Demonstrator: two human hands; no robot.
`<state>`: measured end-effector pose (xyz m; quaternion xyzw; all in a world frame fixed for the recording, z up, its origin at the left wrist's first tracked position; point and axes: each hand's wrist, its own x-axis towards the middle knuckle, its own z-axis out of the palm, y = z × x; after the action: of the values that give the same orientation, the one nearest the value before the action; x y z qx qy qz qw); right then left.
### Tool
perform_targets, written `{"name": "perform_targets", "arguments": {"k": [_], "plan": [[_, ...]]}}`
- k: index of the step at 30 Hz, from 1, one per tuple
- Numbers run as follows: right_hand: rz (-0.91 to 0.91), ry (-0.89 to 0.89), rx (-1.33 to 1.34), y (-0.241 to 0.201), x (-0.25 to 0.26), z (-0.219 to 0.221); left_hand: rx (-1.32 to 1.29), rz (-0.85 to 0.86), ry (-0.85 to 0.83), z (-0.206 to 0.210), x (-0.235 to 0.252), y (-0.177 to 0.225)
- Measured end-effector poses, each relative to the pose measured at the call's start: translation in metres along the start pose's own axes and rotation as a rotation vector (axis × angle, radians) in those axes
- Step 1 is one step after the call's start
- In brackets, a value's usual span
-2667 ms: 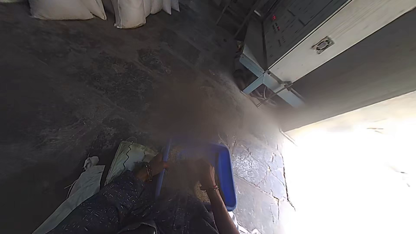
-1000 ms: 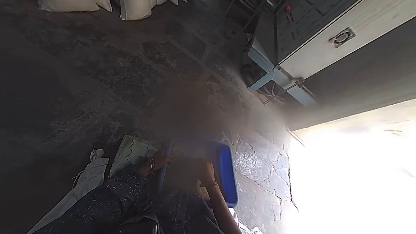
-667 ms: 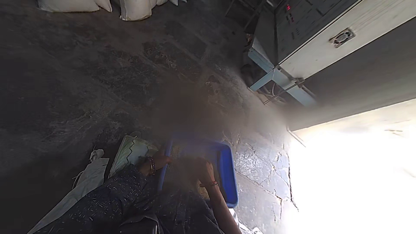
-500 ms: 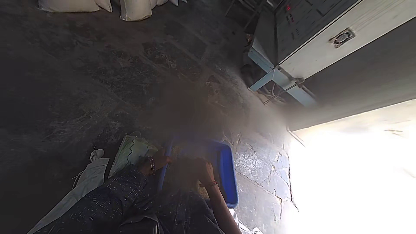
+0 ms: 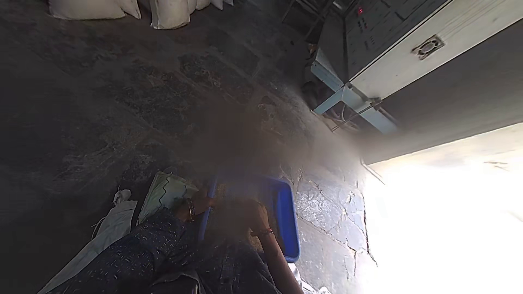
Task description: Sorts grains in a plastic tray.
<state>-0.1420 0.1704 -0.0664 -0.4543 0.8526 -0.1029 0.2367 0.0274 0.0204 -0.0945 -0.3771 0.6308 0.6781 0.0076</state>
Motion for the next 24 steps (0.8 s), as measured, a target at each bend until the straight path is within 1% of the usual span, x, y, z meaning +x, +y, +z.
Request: {"name": "perform_targets", "arguments": {"k": [6, 24], "plan": [[0.002, -0.014, -0.011, -0.0015, -0.0002, -0.0011, -0.003, -0.021, 0.001, 0.0002, 0.0014, -0.0005], [-0.006, -0.022, -0.034, 0.0005, 0.002, 0.0009, 0.009, -0.01, 0.008, 0.0002, 0.0022, -0.0019]]}}
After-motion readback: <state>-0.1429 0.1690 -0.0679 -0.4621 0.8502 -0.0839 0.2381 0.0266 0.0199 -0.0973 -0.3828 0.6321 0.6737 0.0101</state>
